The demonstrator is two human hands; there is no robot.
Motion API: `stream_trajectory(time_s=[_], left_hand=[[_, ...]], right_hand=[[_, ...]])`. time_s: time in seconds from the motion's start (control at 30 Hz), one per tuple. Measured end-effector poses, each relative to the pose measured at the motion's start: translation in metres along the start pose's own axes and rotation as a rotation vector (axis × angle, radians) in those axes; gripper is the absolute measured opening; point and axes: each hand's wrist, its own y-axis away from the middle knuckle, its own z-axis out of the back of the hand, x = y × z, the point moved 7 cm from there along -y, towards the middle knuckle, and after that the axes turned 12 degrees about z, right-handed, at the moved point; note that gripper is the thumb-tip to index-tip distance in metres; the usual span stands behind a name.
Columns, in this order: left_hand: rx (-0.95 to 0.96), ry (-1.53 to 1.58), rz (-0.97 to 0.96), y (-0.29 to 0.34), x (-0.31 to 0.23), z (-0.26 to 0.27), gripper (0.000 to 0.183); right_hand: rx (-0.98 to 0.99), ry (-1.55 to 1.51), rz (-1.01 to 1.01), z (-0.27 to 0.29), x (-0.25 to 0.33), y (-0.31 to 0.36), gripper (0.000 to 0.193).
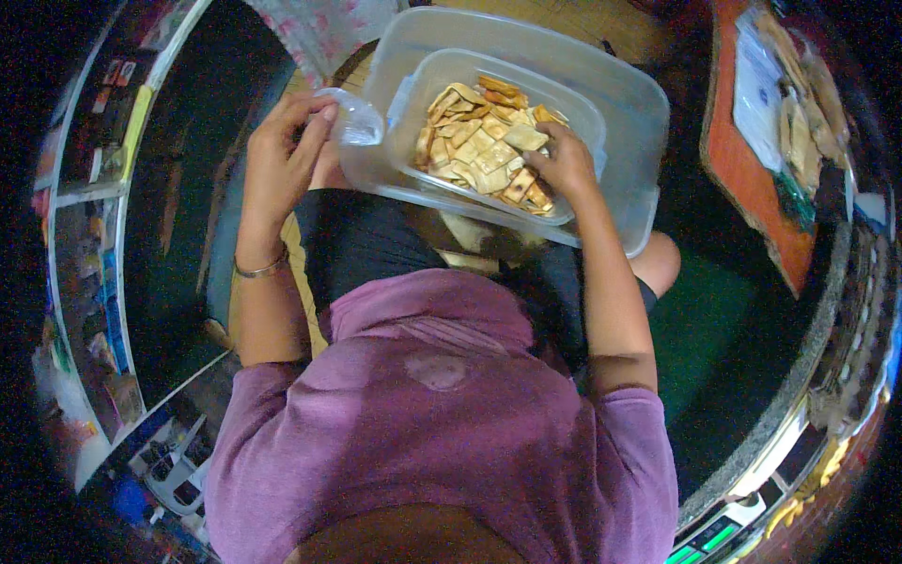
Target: The person sits on the floor and packs flat, rectangular snack pieces from a large plastic bin into small clear plastic bags. They open each bag, fill it with snacks, and tie the bag closed before placing it on a nearby table.
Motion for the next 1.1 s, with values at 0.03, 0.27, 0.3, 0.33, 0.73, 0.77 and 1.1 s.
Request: stream_trajectory(time_s=[0.03,0.27,0.3,0.33,0.73,0.77,1.1], left_hand=[[-0.004,-0.016,0.023,0.000,0.002,-0.001,0.024],[0.019,0.065,0.175,0.001,0.017,-0.009,0.022],[0.025,0.010,0.149,0.002,0.014,-0.010,0.022],[0.033,-0.061,0.152,0.003,0.013,-0.010,0.023],[0.034,-0.213,-0.111,0.025,-0.041,-0.027,0.031],[0.038,-0.196,-0.117,0.026,-0.042,-0.026,0.031],[0.102,-0.071,-0.169,0.025,-0.038,-0.036,0.032]], right_hand=[[-0.029,-0.046,0.000,0.002,0.003,0.001,0.053],[-0.160,-1.004,-0.302,0.021,0.039,0.017,0.031],[-0.144,-1.179,-0.315,0.023,0.053,0.020,0.028],[-0.125,-1.291,-0.302,0.027,0.068,0.023,0.029],[-0.039,-1.592,-0.191,0.032,0.181,0.034,0.034],[-0.049,-1.570,-0.178,0.032,0.181,0.032,0.033],[-0.178,-1.191,-0.168,0.038,0.175,0.032,0.023]])
